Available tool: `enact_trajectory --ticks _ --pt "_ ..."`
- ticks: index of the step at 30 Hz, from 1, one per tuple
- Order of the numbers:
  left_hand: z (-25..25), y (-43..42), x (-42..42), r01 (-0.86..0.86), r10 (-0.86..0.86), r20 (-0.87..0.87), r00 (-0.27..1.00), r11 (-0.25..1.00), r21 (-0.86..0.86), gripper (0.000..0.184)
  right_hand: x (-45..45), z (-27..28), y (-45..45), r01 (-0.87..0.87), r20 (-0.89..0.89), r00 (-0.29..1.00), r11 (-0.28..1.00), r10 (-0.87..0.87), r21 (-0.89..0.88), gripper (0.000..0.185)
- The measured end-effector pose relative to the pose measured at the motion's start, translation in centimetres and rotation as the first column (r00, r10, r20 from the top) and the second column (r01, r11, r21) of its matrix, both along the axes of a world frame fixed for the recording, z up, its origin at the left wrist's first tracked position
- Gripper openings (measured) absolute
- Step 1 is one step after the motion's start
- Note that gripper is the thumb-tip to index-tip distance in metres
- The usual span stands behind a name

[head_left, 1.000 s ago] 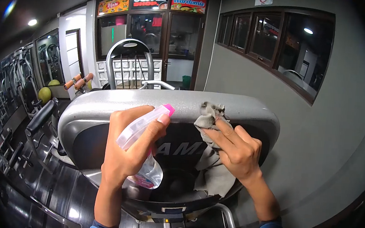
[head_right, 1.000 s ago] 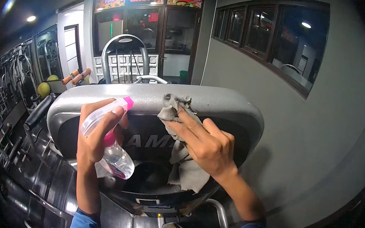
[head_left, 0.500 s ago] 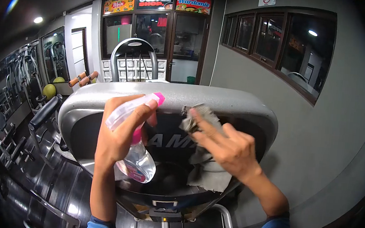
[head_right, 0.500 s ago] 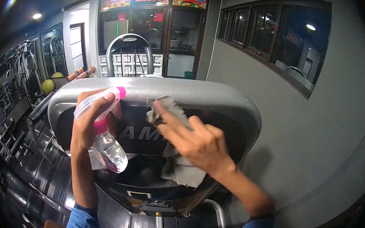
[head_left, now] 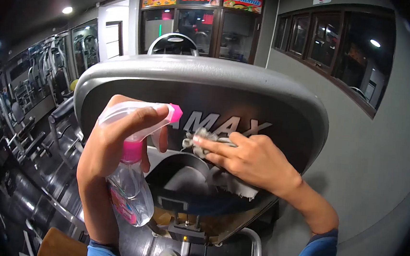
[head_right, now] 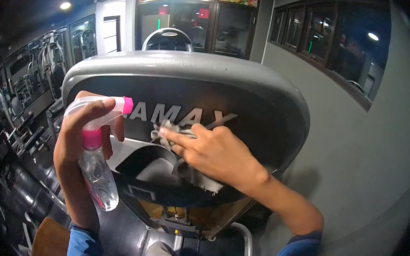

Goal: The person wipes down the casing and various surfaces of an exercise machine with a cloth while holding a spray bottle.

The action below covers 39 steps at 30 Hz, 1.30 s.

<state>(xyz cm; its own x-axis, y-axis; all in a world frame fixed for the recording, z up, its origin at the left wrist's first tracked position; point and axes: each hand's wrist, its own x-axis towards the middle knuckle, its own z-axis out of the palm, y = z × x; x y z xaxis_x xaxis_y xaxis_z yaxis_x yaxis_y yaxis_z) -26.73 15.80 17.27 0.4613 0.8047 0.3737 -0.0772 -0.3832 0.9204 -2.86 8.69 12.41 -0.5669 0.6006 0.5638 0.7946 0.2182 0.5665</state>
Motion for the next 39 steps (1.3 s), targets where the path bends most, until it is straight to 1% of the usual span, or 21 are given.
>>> enact_trajectory --ticks 2,4,5,8,9,10,13,14,15,18,19,20,22,24,26,28,30,33,36,38,39 --pt "-1.5 -0.1 -0.3 -0.019 0.019 -0.002 1.000 1.000 0.020 0.043 0.9 0.6 0.2 -0.079 0.115 0.988 0.982 0.099 -0.172 0.018" --pt "-1.9 -1.1 -0.8 0.027 -0.027 -0.085 0.996 1.000 0.004 0.043 1.2 2.3 -0.8 -0.053 0.096 0.993 0.984 0.070 -0.170 0.021" --pt "-2.4 -0.9 -1.1 0.102 -0.100 -0.148 0.984 0.995 0.004 0.044 1.7 2.7 -1.4 -0.062 0.056 0.996 0.993 0.068 -0.101 0.019" --pt "-4.4 -1.6 -1.0 0.061 -0.066 -0.127 0.990 0.997 -0.042 0.043 2.7 3.9 -2.8 -0.135 -0.138 0.980 0.989 0.142 0.060 0.027" --pt "-4.7 -2.0 -0.9 0.047 -0.055 -0.135 0.989 0.997 -0.065 0.043 3.3 4.5 -3.7 -0.112 -0.202 0.972 0.993 0.119 0.047 0.029" --pt "-4.9 -1.7 -1.2 0.127 -0.138 -0.183 0.974 0.990 -0.066 0.039 3.9 5.2 -4.7 -0.090 -0.264 0.960 0.995 0.095 0.031 0.031" --pt "-6.7 -1.7 -1.3 0.068 -0.076 -0.208 0.975 0.997 -0.048 0.028 4.8 6.9 -6.8 -0.092 -0.531 0.847 0.988 0.013 -0.122 0.051" --pt "-7.3 -1.3 -1.2 0.111 -0.050 -0.274 0.960 0.970 0.215 0.025 5.2 6.9 -6.5 -0.178 -0.544 0.834 0.979 0.094 -0.103 0.055" --pt "-7.7 -1.0 -1.0 0.166 -0.005 -0.330 0.944 0.872 0.461 0.024 5.5 7.0 -6.1 -0.207 -0.537 0.835 0.972 0.117 -0.110 0.052" --pt "-8.0 -0.5 -0.8 0.174 0.033 -0.382 0.923 0.852 0.494 0.028 4.5 6.0 -4.9 -0.280 -0.529 0.840 0.932 0.121 -0.231 0.046" --pt "-8.1 -0.5 -0.7 0.156 0.067 -0.377 0.924 0.834 0.529 0.028 3.9 5.5 -4.8 -0.223 -0.499 0.865 0.927 0.045 -0.303 0.040" --pt "-7.7 -0.7 -0.7 0.157 0.067 -0.379 0.923 0.833 0.530 0.028 3.6 4.7 -4.2 -0.252 -0.501 0.863 0.916 0.067 -0.312 0.035" --pt "-6.6 -1.2 -0.5 0.162 -0.058 -0.407 0.912 0.960 0.227 0.028 3.1 3.3 -3.8 -0.202 -0.518 0.855 0.930 0.015 -0.307 0.031" --pt "-6.6 -1.1 -0.3 0.198 -0.086 -0.358 0.930 0.937 0.287 0.030 2.5 1.8 -3.3 -0.197 -0.535 0.844 0.955 0.051 -0.221 0.027" --pt "-6.6 -1.0 -0.1 0.124 -0.108 -0.240 0.965 0.991 0.051 0.034 1.8 1.0 -3.1 -0.112 -0.523 0.852 0.968 -0.022 -0.222 0.024" --pt "-6.4 -0.7 -0.2 0.135 -0.132 -0.212 0.968 0.991 0.003 0.037 0.8 0.3 -2.5 -0.171 -0.521 0.852 0.909 -0.057 -0.380 0.021" --pt "-6.5 -0.1 -0.4 0.147 -0.153 -0.181 0.972 0.988 -0.050 0.041 -0.3 -1.3 -1.0 -0.200 -0.531 0.848 0.926 -0.001 -0.320 0.020" --pt "-6.6 0.0 -0.8 0.196 -0.200 -0.033 0.979 0.977 -0.087 0.045 -1.5 -1.8 -0.3 -0.095 -0.452 0.891 0.953 -0.047 -0.288 0.019" --pt "-6.8 0.5 -1.2 0.239 -0.239 -0.013 0.971 0.970 -0.037 0.045 -0.9 -0.8 -1.2 0.014 -0.354 0.926 0.950 -0.130 -0.311 0.020" --pt "-6.9 0.7 -1.4 0.236 -0.236 -0.008 0.972 0.971 -0.039 0.046 0.1 2.3 -3.0 -0.101 -0.317 0.936 0.748 -0.151 -0.655 0.021" --pt "-6.9 0.9 -1.5 0.226 -0.226 0.002 0.974 0.973 -0.040 0.047 1.0 3.1 -3.7 -0.246 -0.399 0.910 0.627 -0.112 -0.739 0.025"
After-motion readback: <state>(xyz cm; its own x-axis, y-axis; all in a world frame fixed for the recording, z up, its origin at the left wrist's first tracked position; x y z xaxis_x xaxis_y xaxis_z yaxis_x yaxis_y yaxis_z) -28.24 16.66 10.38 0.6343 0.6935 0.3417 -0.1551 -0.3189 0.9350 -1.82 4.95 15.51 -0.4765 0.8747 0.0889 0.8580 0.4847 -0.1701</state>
